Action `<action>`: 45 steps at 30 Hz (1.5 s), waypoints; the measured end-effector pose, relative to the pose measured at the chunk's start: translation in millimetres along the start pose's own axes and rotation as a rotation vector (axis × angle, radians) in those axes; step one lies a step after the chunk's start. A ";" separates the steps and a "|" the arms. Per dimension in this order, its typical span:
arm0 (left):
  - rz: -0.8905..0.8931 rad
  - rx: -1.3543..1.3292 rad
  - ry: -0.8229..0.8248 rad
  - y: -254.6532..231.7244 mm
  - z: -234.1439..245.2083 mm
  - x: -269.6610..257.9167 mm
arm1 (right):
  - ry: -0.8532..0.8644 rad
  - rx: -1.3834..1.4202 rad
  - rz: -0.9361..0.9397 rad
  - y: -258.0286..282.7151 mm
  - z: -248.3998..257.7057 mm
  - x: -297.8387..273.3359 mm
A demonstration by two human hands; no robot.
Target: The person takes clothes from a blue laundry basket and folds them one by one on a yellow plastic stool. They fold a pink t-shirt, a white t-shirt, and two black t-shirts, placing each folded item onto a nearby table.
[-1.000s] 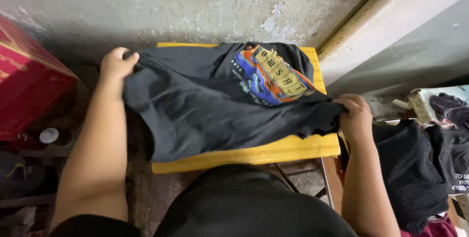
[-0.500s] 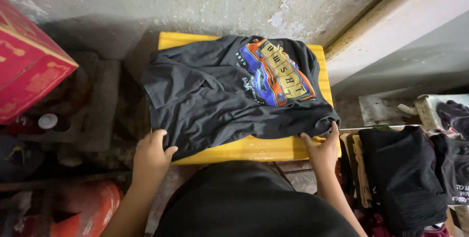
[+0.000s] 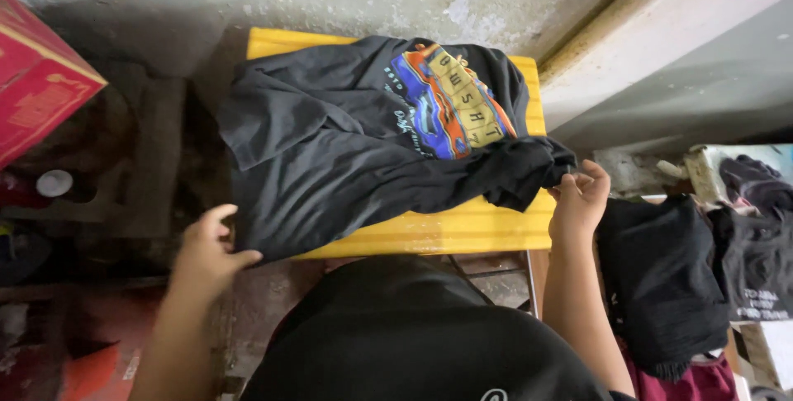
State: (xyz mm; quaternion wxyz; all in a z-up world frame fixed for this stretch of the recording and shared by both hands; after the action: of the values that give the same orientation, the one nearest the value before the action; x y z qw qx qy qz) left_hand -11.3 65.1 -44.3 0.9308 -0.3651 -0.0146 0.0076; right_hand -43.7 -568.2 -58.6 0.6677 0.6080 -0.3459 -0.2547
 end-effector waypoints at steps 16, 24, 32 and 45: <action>-0.066 -0.101 -0.080 -21.5 8.3 4.4 | 0.322 -0.537 0.028 60.9 -3.8 -13.3; 0.100 -0.527 -0.376 23.6 34.1 52.1 | 0.325 -0.295 -0.123 118.0 57.6 45.0; 0.295 -0.414 -0.252 17.5 14.7 35.6 | -0.046 -0.999 0.301 29.8 63.8 -8.8; 0.320 -0.471 -0.130 4.7 17.8 53.3 | 0.220 -0.475 0.188 31.7 33.6 -12.3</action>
State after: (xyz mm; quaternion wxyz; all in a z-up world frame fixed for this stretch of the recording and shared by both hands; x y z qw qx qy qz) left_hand 41.4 81.9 -33.3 0.8046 -0.5675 -0.0177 0.1739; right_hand -80.0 -576.0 -28.4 0.8457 0.4236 -0.2571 -0.1980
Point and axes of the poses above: each hand's wrist, its own x-axis towards the middle knuckle, its own z-axis out of the back of the hand, y = z × x, the point moved 1 cm from there along x, towards the middle knuckle, and after that the axes turned 6 degrees about -y, right-handed, at the moved point
